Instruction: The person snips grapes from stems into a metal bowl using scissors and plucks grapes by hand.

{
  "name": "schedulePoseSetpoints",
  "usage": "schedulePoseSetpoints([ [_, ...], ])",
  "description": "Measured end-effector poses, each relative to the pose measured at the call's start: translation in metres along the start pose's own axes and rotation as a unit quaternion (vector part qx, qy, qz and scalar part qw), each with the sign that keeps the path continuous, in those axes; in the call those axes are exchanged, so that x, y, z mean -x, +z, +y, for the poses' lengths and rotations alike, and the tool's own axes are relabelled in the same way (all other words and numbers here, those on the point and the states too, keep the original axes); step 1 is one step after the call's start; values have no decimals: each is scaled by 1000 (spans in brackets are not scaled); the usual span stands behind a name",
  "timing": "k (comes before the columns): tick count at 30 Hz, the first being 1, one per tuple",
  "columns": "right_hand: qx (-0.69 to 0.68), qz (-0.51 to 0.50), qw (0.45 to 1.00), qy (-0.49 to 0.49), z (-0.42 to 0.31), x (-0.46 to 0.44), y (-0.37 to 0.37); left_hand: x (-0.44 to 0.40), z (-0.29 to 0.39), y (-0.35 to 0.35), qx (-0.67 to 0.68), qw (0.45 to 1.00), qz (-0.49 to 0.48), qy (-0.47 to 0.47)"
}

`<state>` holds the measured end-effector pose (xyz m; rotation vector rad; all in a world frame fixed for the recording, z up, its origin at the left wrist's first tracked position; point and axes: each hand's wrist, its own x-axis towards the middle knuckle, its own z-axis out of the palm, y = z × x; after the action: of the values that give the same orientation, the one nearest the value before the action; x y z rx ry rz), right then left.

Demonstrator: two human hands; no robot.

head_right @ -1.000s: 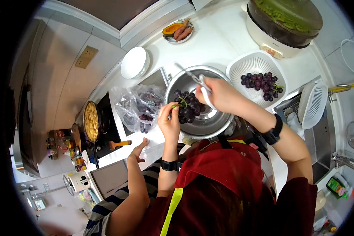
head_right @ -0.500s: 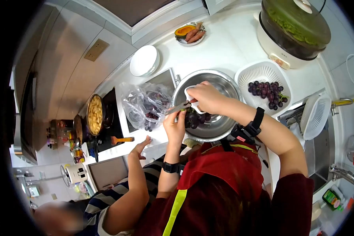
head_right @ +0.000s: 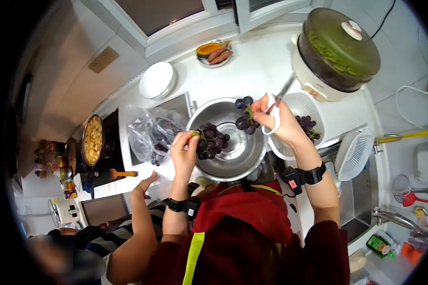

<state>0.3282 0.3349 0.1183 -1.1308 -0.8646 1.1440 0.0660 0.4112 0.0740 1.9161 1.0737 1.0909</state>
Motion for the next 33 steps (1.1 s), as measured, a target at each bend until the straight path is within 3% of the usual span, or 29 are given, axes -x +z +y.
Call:
schedulePoseSetpoints([
  [3, 12, 97, 992, -76, -17, 28, -42, -22, 41, 10, 21, 998, -48, 37],
  [5, -16, 134, 988, -69, -22, 44, -56, -31, 53, 25, 72, 995, -64, 15],
  [7, -75, 133, 983, -98, -13, 58, -80, -40, 67, 41, 101, 991, -83, 5],
  [8, -126, 133, 981, -59, -8, 65, -93, -44, 81, 48, 113, 989, -96, 17],
  [12, -150, 134, 978, -62, -7, 88, -106, -57, 108, 88, 149, 974, -159, 69],
  [16, -194, 85, 974, -86, -11, 96, -107, -54, 95, 137, 181, 955, -229, 58],
  [19, -143, 110, 977, -112, -15, 101, -103, -43, 83, 159, 202, 943, -262, 28],
  [21, 5, 225, 969, -98, -21, 105, -95, -34, 76, 168, 198, 939, -280, 14],
  [29, 202, 200, 936, -206, -14, 93, -76, -23, 40, 176, 136, 935, -319, 74],
  [33, 218, 162, 936, -224, -11, 80, -60, -23, 42, 178, 96, 932, -325, 130],
])
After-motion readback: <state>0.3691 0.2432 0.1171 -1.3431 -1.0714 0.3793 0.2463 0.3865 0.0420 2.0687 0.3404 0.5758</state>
